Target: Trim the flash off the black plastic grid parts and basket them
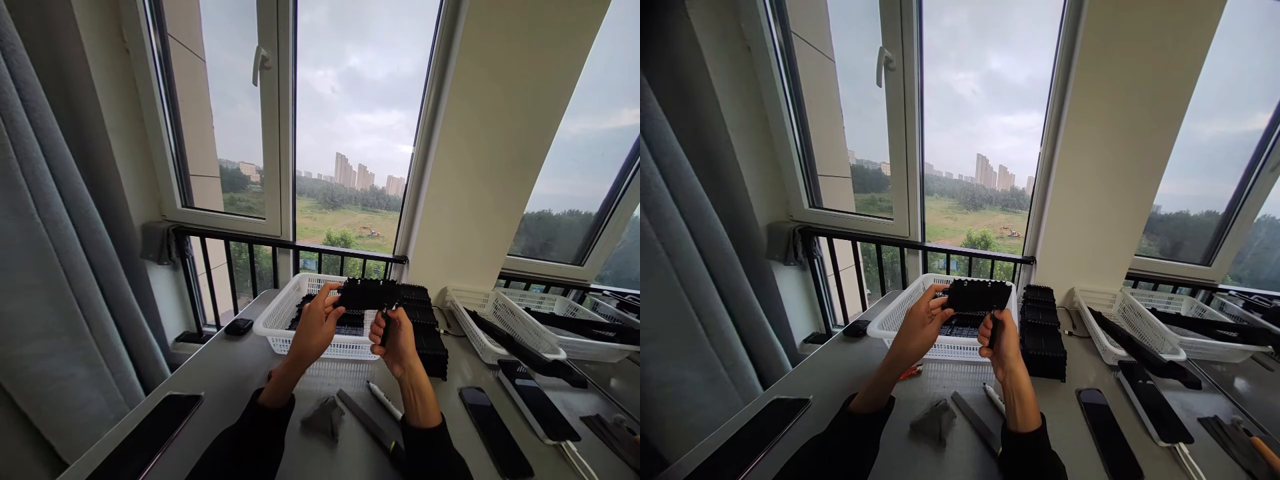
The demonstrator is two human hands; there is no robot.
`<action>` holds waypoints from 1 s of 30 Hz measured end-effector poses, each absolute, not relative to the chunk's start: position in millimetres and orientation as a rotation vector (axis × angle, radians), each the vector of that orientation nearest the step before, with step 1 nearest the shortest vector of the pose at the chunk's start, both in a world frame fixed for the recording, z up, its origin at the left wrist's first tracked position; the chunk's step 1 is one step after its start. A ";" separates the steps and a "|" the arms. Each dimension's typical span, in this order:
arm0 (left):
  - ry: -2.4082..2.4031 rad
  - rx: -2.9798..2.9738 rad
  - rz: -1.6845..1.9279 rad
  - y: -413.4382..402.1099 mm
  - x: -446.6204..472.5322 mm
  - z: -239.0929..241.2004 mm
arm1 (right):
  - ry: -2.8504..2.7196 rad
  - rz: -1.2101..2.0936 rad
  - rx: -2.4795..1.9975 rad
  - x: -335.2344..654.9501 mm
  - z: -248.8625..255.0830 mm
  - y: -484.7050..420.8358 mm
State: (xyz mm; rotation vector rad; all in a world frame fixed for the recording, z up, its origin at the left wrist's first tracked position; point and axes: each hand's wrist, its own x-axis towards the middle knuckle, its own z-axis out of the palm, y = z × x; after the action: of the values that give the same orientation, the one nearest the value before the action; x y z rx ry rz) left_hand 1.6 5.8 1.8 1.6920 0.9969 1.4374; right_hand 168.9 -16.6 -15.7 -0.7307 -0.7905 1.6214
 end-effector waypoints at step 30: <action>0.929 1.586 1.376 1.4 2.7 8.6 | -0.892 0.604 -1.001 173.1 -23.8 -12.6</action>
State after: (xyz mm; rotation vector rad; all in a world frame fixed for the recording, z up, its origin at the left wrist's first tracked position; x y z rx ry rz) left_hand 2.7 1.4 8.6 1.5855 0.9293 1.3764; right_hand 173.1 -12.6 -23.8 -1.0006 -0.8917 0.6044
